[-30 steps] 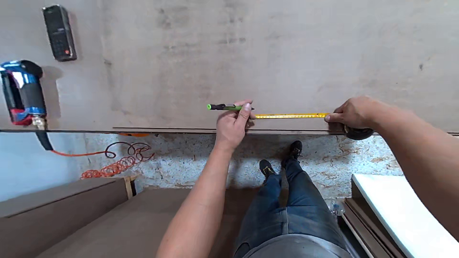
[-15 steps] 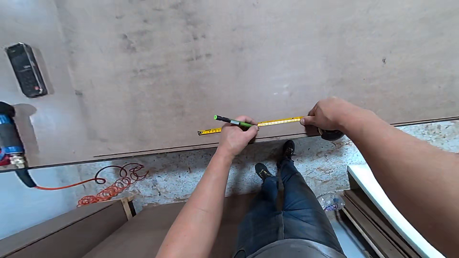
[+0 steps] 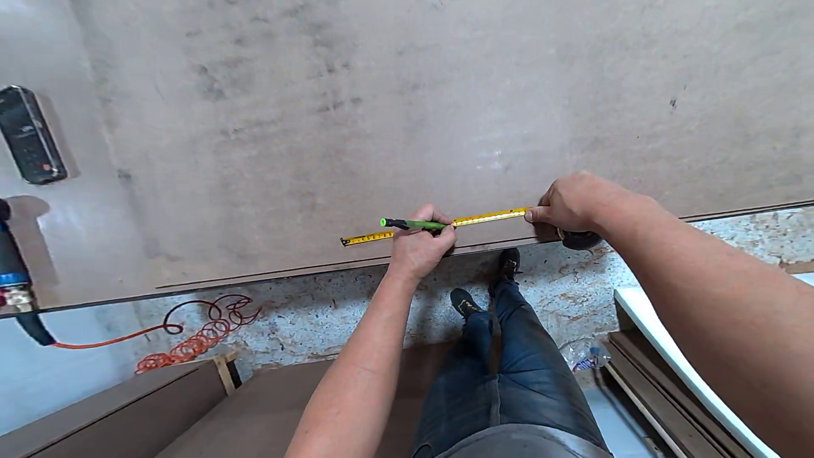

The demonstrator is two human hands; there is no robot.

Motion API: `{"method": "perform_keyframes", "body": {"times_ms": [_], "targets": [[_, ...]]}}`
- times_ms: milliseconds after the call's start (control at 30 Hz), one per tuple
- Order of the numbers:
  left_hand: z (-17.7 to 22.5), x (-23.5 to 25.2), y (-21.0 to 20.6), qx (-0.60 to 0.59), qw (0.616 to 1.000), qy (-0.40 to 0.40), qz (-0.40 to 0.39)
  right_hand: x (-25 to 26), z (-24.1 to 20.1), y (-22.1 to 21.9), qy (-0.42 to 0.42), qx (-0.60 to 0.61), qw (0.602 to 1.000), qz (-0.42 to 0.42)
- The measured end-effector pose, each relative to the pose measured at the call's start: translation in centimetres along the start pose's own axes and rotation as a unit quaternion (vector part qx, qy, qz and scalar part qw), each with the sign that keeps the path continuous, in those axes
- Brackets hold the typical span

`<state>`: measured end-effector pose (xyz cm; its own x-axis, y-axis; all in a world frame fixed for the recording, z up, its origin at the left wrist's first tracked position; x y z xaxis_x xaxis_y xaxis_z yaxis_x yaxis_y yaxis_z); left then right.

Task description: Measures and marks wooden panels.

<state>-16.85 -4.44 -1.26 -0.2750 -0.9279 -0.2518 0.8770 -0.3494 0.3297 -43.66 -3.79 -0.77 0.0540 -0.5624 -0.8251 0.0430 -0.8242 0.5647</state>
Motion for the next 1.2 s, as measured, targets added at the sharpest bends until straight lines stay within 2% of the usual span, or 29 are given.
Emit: {"method": "perform_keyframes", "body": {"times_ms": [600, 1067, 1200], "targets": [[-0.2, 0.2, 0.0, 0.009, 1.0, 0.003, -0.026, -0.1, 0.0, 0.0, -0.006, -0.002, 1.0, -0.01], [-0.6, 0.6, 0.3, -0.005, 1.0, -0.026, 0.012, 0.3, 0.3, 0.1, 0.0, -0.002, 1.0, -0.014], [0.0, 0.6, 0.3, 0.017, 1.0, -0.003, -0.003, -0.8, 4.2, -0.5, 0.007, 0.031, 0.999, -0.021]]}}
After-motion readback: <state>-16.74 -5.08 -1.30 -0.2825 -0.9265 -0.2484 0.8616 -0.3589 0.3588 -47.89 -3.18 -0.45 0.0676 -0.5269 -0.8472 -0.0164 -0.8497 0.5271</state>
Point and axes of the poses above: each hand's wrist, its own x-axis towards the middle knuckle, its own y-axis out of the back of the hand, z = x × y, the point moved 6 cm from there along x, towards the middle knuckle, and after that the axes turned 10 degrees about -x, right-handed, at the moved point
